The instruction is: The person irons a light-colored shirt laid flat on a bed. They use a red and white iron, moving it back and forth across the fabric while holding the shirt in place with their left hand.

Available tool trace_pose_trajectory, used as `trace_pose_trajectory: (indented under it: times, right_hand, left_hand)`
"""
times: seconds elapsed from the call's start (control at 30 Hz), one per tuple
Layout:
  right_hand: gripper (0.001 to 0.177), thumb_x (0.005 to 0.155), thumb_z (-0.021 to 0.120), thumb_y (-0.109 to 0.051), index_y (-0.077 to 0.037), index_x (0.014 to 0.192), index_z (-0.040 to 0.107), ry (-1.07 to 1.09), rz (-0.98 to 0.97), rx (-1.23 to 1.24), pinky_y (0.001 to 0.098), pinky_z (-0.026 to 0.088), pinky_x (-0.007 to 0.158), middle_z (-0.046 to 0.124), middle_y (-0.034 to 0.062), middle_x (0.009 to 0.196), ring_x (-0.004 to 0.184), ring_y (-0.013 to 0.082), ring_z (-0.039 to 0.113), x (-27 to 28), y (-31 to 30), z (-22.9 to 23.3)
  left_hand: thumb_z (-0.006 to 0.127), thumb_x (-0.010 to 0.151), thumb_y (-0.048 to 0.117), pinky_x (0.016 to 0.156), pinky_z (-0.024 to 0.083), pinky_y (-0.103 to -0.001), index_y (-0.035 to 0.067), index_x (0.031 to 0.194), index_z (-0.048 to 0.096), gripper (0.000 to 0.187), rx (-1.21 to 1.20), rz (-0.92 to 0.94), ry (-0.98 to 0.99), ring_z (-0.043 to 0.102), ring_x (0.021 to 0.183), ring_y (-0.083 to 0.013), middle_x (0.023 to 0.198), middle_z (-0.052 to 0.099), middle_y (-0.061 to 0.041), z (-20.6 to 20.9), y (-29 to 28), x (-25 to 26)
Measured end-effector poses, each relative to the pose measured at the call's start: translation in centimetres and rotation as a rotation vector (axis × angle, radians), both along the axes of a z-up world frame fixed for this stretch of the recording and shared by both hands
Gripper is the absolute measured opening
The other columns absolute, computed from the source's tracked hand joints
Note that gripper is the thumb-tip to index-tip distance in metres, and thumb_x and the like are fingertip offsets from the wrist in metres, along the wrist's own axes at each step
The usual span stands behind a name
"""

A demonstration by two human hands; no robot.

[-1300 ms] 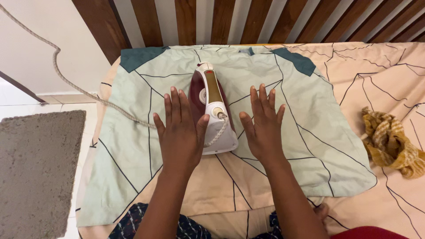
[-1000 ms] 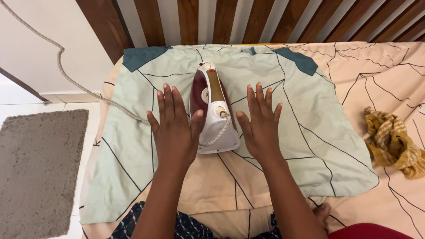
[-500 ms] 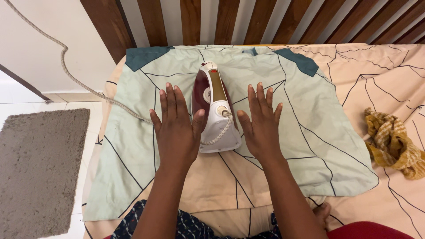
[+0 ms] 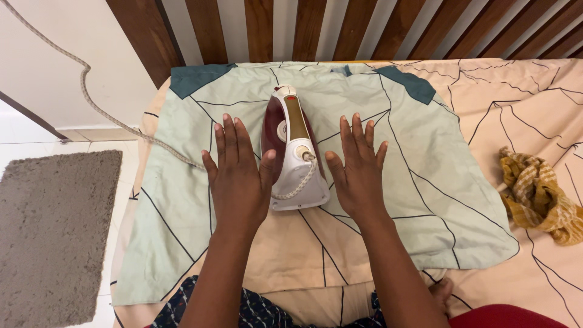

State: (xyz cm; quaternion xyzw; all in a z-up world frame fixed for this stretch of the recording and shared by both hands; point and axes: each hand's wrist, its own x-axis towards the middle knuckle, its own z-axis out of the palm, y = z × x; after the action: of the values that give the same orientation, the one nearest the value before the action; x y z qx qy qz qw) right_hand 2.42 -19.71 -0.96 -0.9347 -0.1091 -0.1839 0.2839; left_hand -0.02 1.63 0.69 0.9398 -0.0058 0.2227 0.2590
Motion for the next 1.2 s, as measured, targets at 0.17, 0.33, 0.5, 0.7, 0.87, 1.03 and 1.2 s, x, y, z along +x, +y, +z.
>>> trace_pose_trajectory:
  times: [0.17,0.33,0.5,0.7,0.87,1.03,1.2]
  right_hand:
    - [0.078,0.105,0.029,-0.063,-0.012,0.163,0.028,0.004,0.001,0.007,0.0663,-0.003,0.122,0.019,0.0168,0.172,0.160,0.0393,0.007,-0.1,0.0,0.1]
    - [0.078,0.105,0.029,-0.063,-0.012,0.163,0.028,0.002,0.000,0.001,0.0665,-0.003,0.121,0.019,0.0171,0.172,0.160,0.0397,0.007,-0.1,0.0,0.1]
    - [0.078,0.105,0.029,-0.063,-0.012,0.163,0.028,0.002,0.002,0.008,0.0664,-0.003,0.121,0.019,0.0172,0.172,0.160,0.0399,0.007,-0.1,0.0,0.1]
    - [0.078,0.105,0.029,-0.063,-0.011,0.163,0.029,0.004,0.006,0.014,0.0666,-0.003,0.122,0.020,0.0178,0.172,0.161,0.0400,0.007,-0.1,0.0,0.2]
    - [0.078,0.104,0.029,-0.063,-0.011,0.163,0.029,0.002,0.003,0.015,0.0667,-0.003,0.121,0.020,0.0181,0.172,0.160,0.0399,0.007,-0.1,0.0,0.2]
    - [0.076,0.106,0.031,-0.060,-0.010,0.163,0.029,0.012,0.020,0.031,0.0655,-0.001,0.122,0.022,0.0199,0.171,0.160,0.0405,0.010,-0.1,-0.2,0.0]
    - [0.070,0.107,0.044,-0.051,-0.007,0.160,0.035,0.060,0.146,0.280,0.0428,0.038,0.118,0.050,0.0216,0.155,0.144,0.0338,0.049,1.5,0.9,0.9]
  left_hand:
    - [0.030,0.108,0.056,0.121,0.012,-0.064,-0.004,0.159,0.026,0.079,0.004,0.001,-0.003,0.015,0.158,-0.0368,0.170,0.020,-0.020,0.0,0.1,0.0]
    - [0.030,0.108,0.056,0.121,0.011,-0.064,-0.004,0.159,0.025,0.079,0.013,0.001,-0.005,0.016,0.158,-0.0370,0.170,0.020,-0.021,0.0,0.1,0.0]
    - [0.029,0.108,0.055,0.121,0.011,-0.064,-0.004,0.159,0.025,0.079,0.014,0.002,-0.006,0.016,0.158,-0.0370,0.169,0.020,-0.021,0.0,0.1,0.0]
    - [0.029,0.108,0.055,0.121,0.011,-0.063,-0.004,0.160,0.024,0.078,0.018,0.002,0.013,0.014,0.158,-0.0362,0.170,0.019,-0.020,0.0,0.1,0.0]
    - [0.029,0.108,0.056,0.122,0.011,-0.063,-0.003,0.160,0.023,0.079,0.016,0.007,0.022,0.014,0.158,-0.0355,0.170,0.018,-0.019,0.1,0.1,0.0]
    - [0.030,0.108,0.055,0.121,0.010,-0.064,-0.003,0.160,0.023,0.078,0.006,0.011,0.025,0.014,0.158,-0.0357,0.170,0.017,-0.019,0.1,0.2,0.0]
    - [0.034,0.107,0.053,0.117,0.010,-0.069,0.000,0.160,0.024,0.075,-0.008,0.047,0.072,0.013,0.157,-0.0362,0.170,0.017,-0.019,0.5,0.8,0.0]
